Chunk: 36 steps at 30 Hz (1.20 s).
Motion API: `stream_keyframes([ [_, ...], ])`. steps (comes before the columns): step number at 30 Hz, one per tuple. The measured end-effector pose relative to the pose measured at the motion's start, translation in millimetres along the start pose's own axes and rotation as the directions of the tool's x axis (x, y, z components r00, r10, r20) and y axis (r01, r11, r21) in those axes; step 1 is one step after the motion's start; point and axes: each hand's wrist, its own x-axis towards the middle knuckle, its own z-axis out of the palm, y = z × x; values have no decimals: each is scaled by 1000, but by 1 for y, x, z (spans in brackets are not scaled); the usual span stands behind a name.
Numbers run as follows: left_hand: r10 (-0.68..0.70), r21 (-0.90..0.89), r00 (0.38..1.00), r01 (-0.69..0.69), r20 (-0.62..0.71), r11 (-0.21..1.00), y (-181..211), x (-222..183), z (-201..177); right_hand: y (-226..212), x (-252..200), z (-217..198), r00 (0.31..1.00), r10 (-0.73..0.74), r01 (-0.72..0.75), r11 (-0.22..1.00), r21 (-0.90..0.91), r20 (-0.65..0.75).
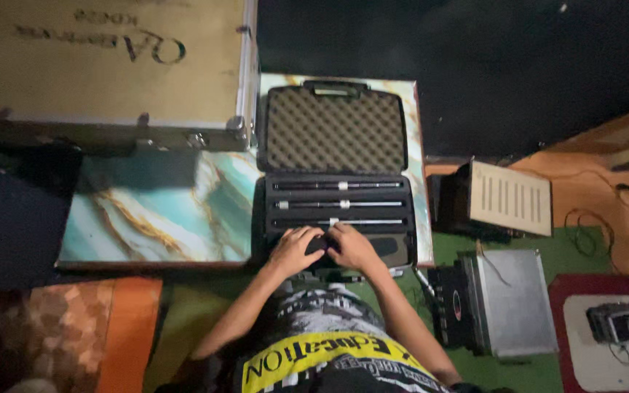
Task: The person picks up black metal tubes from the floor and arranges them into a padded carrying case on a table.
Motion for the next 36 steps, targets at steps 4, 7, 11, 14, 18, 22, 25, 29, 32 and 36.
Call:
stream_keyframes([
  [4,-77,49,994,73,76,996,9,3,3,0,-1,-7,999,39,-38,999,-30,24],
  [7,-117,113,991,109,63,988,8,5,6,-5,3,-11,990,101,-91,991,-103,98],
  [11,-120,178,993,118,-4,977,9,2,15,4,3,-20,992,41,-32,996,-78,118],
  [14,-74,150,986,97,-149,984,12,1,19,9,7,-28,992,-124,125,977,-173,17],
  [18,-20,91,958,48,-285,995,15,0,26,3,7,-37,982,96,-69,984,-167,162],
  [22,-254,114,951,276,-175,954,14,-2,30,10,9,-25,988,75,-48,980,-191,137],
  [25,-276,182,942,311,-192,933,9,-1,33,18,6,-13,992,83,-61,973,-220,90],
  [29,-241,224,913,323,-330,919,14,-5,45,24,2,1,998,61,-62,934,-352,-13],
  [32,-207,303,885,350,-417,886,12,-13,56,22,0,2,997,44,-63,938,-340,-62],
  [36,-213,256,890,333,-403,908,-9,-24,73,15,-1,-5,998,9,-28,936,-351,-55],
])
